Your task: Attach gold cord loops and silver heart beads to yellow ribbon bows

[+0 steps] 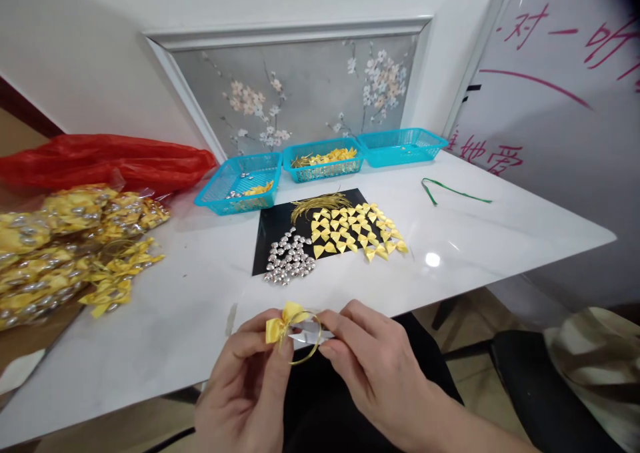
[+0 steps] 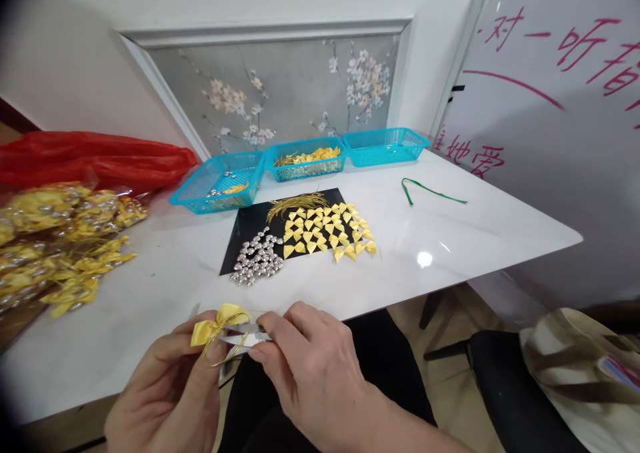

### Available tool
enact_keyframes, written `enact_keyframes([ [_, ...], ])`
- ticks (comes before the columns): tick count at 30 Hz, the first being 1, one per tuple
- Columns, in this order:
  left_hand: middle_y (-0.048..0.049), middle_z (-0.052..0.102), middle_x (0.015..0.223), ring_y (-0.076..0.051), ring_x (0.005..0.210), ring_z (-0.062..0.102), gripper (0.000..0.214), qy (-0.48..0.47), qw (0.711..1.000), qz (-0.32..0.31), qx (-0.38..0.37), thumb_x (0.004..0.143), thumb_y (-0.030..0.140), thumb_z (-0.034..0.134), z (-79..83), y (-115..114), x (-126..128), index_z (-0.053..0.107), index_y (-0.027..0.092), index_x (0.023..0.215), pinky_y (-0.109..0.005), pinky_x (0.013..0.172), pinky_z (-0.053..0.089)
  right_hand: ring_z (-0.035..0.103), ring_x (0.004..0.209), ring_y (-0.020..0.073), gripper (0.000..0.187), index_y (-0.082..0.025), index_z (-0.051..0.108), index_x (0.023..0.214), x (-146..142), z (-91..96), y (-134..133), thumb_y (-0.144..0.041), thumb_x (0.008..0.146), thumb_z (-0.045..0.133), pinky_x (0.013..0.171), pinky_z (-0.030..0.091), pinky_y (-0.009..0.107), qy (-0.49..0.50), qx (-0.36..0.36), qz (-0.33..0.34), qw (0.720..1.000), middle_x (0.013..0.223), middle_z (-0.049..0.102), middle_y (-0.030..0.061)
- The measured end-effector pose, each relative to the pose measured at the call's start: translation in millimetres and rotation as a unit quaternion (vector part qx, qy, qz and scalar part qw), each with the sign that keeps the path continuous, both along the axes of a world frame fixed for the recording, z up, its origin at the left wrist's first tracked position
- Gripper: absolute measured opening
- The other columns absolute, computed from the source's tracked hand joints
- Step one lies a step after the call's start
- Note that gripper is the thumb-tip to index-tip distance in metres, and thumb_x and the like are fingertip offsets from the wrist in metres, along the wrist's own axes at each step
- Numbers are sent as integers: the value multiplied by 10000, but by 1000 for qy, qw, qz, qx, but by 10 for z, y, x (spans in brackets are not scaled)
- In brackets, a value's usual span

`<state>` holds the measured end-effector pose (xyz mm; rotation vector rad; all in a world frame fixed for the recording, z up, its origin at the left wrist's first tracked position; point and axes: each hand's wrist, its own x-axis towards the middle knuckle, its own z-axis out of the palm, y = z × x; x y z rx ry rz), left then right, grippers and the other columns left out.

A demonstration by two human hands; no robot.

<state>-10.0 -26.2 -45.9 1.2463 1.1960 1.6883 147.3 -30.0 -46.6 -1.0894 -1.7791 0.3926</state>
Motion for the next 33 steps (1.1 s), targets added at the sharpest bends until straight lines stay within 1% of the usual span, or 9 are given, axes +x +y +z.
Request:
enact_keyframes([
  [4,13,748,1075,-138,968,717,78,12,1000,10,-3,823,240,797,13,-5,7,723,251,801,-159,846,589,569,658,176,372,-128,695,1106,-8,2,-8,-328,1084,382,605,468,274,-9,14,-8,1000,801,626,73],
  [9,13,736,1057,-150,1032,703,78,41,999,33,2,837,242,779,61,-25,51,713,256,798,-170,878,582,572,658,182,368,-115,690,1129,-13,-16,-6,-340,1082,402,609,455,289,-36,67,-50,996,790,635,73],
  [11,14,728,1059,-140,1025,697,76,43,998,39,4,847,239,768,72,-31,68,711,256,799,-156,875,575,576,663,184,370,-112,689,1128,-13,-22,0,-342,1082,402,614,458,292,-35,71,-53,995,799,641,76],
  [20,13,735,1063,-144,997,721,89,56,998,9,4,853,202,756,20,-16,7,716,256,794,-154,846,592,570,664,183,386,-109,693,1136,-18,-3,-4,-342,1084,389,608,459,288,-26,49,-29,998,805,641,81],
  [28,4,732,1103,-139,1046,705,101,20,999,-28,33,864,144,745,-82,0,-34,724,243,868,-158,896,582,561,665,174,412,-94,705,1108,-21,12,8,-324,1088,363,601,473,269,14,1,7,1000,798,610,80],
  [33,3,713,1114,-132,1055,690,90,13,998,-49,23,882,152,731,-103,7,-52,718,240,870,-160,916,574,566,684,175,401,-91,705,1115,-38,-6,8,-322,1086,378,618,476,274,28,-5,12,1000,816,614,84],
])
